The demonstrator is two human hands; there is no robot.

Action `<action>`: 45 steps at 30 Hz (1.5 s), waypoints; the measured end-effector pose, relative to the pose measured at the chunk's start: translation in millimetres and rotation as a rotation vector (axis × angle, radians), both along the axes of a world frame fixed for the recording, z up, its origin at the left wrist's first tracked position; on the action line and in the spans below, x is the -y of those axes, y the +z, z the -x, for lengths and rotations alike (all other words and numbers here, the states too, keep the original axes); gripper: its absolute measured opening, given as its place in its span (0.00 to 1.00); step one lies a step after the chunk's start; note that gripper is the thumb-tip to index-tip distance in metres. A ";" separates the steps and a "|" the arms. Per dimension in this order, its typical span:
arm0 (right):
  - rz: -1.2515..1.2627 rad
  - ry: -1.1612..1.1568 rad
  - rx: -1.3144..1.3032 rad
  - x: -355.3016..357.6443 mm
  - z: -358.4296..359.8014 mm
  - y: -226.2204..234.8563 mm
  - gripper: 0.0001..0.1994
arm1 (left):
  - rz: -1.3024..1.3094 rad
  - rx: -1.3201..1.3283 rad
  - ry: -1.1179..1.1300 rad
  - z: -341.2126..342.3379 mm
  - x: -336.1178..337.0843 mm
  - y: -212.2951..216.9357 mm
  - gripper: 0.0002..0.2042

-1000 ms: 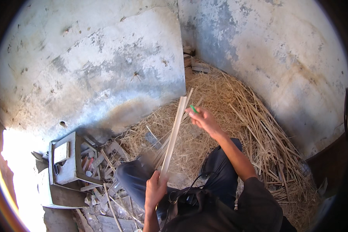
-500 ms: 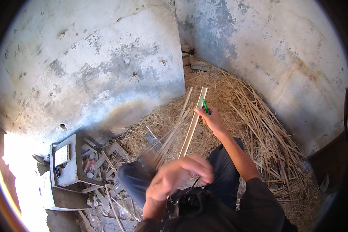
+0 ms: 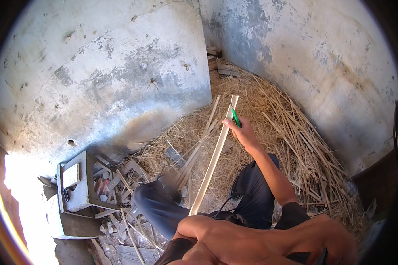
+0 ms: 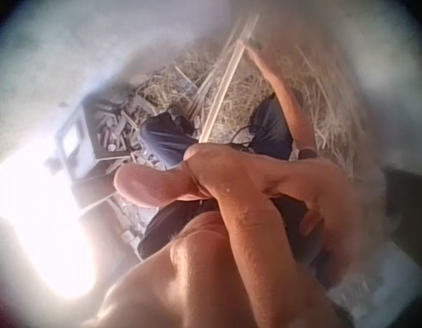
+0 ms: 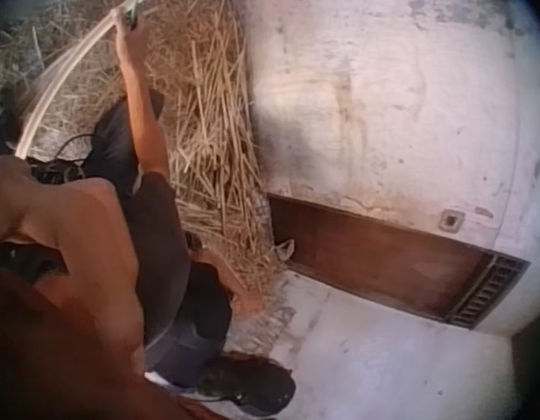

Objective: The person sits on the floor and uses a green utility knife to shave thin strips from a long piece of bamboo. They hold the bamboo vertically and repeatedly scrape the blade along its length to remove the outer layer, creating a pile of shavings on the floor.

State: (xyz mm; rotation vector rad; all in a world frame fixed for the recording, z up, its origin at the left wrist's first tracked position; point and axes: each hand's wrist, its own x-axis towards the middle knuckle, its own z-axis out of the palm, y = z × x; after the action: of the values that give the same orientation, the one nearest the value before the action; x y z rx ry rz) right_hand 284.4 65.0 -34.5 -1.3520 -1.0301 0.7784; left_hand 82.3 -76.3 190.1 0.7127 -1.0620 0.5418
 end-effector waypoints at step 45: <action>-0.130 -0.198 -0.339 0.4 -35.9 3.3 0.15 | -0.974 -1.702 1.320 138.0 -117.6 -196.5 0.35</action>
State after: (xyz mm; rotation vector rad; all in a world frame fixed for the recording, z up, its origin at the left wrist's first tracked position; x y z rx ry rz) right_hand 320.3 64.6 -31.2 -1.1433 -0.6580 0.7470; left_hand -55.7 41.3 -6.3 2.1539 1.0315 0.2221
